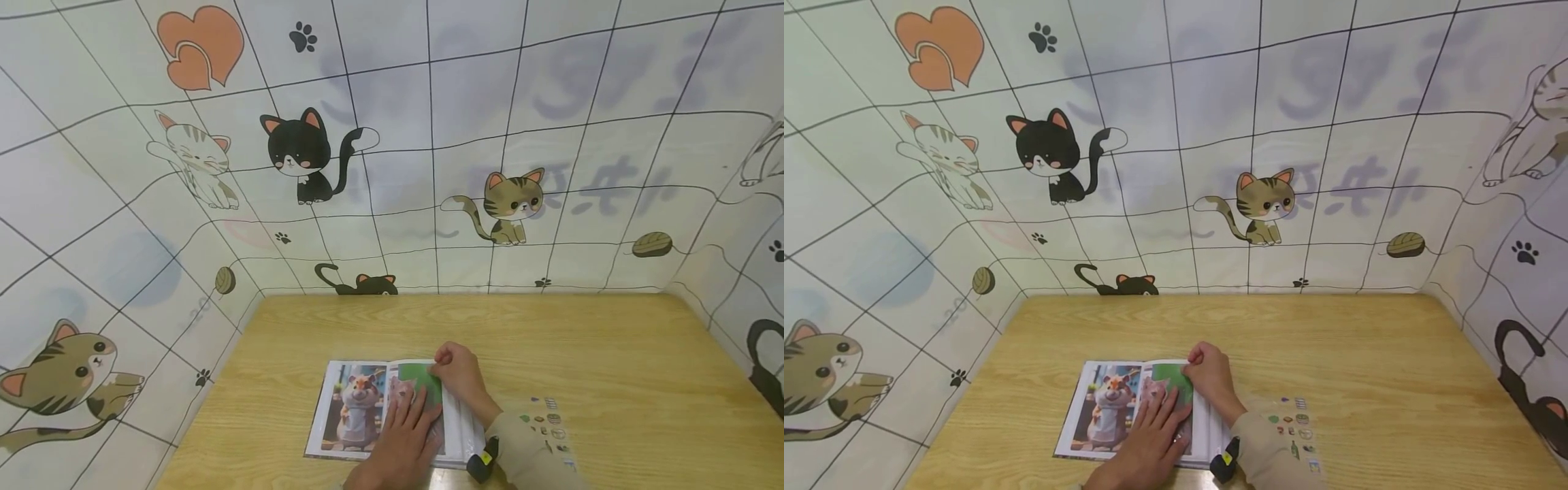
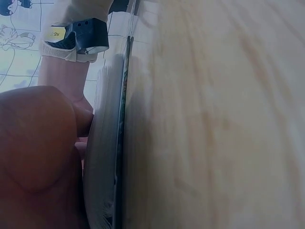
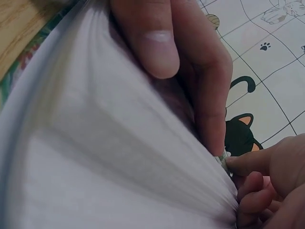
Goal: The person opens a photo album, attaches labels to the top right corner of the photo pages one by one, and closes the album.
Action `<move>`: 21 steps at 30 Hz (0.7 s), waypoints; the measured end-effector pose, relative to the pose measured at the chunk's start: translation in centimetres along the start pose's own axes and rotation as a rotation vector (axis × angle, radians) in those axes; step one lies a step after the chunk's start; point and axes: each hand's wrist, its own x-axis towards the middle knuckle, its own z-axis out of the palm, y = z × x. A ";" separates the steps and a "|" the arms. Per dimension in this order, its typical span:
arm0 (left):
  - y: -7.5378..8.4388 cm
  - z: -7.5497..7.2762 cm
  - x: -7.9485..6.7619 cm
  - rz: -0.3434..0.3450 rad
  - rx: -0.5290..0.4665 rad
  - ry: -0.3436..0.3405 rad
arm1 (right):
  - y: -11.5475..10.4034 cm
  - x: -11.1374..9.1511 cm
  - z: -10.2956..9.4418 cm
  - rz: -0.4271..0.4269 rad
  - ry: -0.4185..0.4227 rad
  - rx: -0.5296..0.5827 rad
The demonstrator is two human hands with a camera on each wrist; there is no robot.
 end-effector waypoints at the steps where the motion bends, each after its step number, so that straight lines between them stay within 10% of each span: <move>1: 0.0 0.0 0.0 0.002 0.002 0.002 | -0.1 0.0 0.0 -0.001 0.000 -0.002; 21: 0.2 -0.3 -0.1 0.001 -0.007 -0.013 | 0.1 0.0 0.0 0.018 -0.013 -0.022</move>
